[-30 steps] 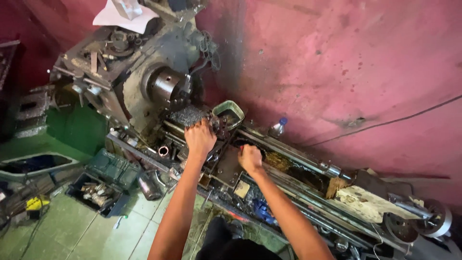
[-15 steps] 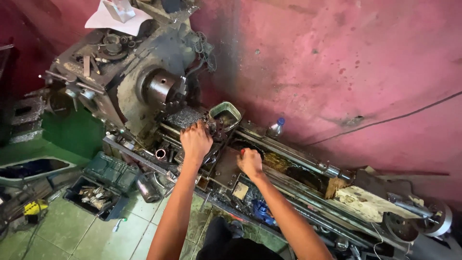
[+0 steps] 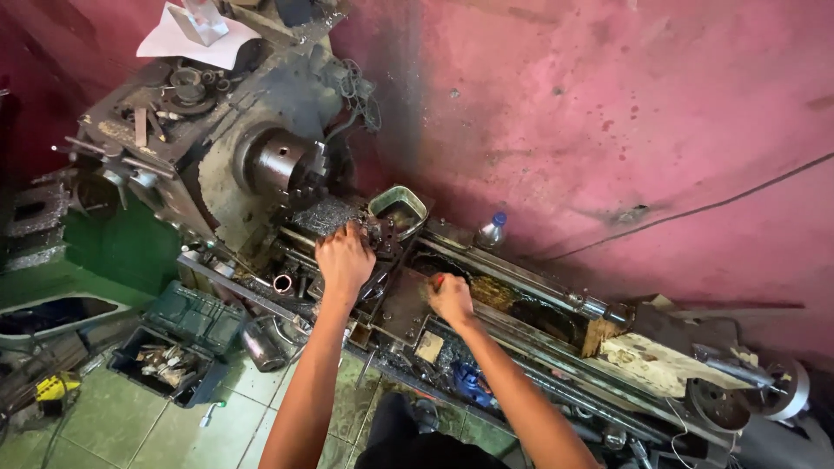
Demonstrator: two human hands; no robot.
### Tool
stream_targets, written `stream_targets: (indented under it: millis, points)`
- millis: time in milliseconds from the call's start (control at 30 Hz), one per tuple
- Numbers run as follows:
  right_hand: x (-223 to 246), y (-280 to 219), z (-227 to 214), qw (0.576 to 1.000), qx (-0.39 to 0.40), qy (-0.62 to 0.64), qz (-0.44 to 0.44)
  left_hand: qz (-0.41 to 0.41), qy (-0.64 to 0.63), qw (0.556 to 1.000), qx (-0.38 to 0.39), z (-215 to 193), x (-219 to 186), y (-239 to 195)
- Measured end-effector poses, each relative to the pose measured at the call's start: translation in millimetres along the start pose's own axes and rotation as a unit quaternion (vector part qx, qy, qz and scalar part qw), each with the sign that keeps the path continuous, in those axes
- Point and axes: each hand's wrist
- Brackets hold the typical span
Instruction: Cleaning metal shavings from a lathe and polishing a machined part with a brush.
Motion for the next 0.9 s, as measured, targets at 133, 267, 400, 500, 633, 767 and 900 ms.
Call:
stream_targets:
  millis: [133, 267, 400, 500, 633, 767, 900]
  points:
    - [5, -19, 26, 0.995, -0.018, -0.069, -0.069, -0.002, 0.002, 1.000, -0.009, -13, -4, 1]
    - [35, -35, 0, 0.994, 0.050, 0.097, -0.033, -0.001, 0.001, 1.000, -0.018, -9, -3, 3]
    - [18, -13, -6, 0.988, 0.072, 0.119, 0.066, -0.003, -0.002, 1.000, -0.011, -4, -1, 5]
    - [-10, 20, 5, 0.998, 0.018, -0.050, 0.038, -0.007, -0.001, 1.000, 0.000, -9, -2, 3]
    - [-2, 7, 30, 0.991, -0.021, -0.124, -0.049, -0.003, 0.002, 1.000, -0.012, -16, -5, 5]
    - [27, 0, 15, 0.998, 0.034, 0.045, 0.005, 0.006, 0.006, 1.000, -0.017, -15, -2, 2]
    - [8, 20, 7, 0.975, 0.050, 0.161, 0.143, 0.003, 0.007, 1.000, -0.018, -12, -2, 3]
Point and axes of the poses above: each hand's wrist, its own y-axis towards the middle knuckle, its own z-axis out of the palm, x = y × z, and after that the axes turned 3 degrees about z, right-handed
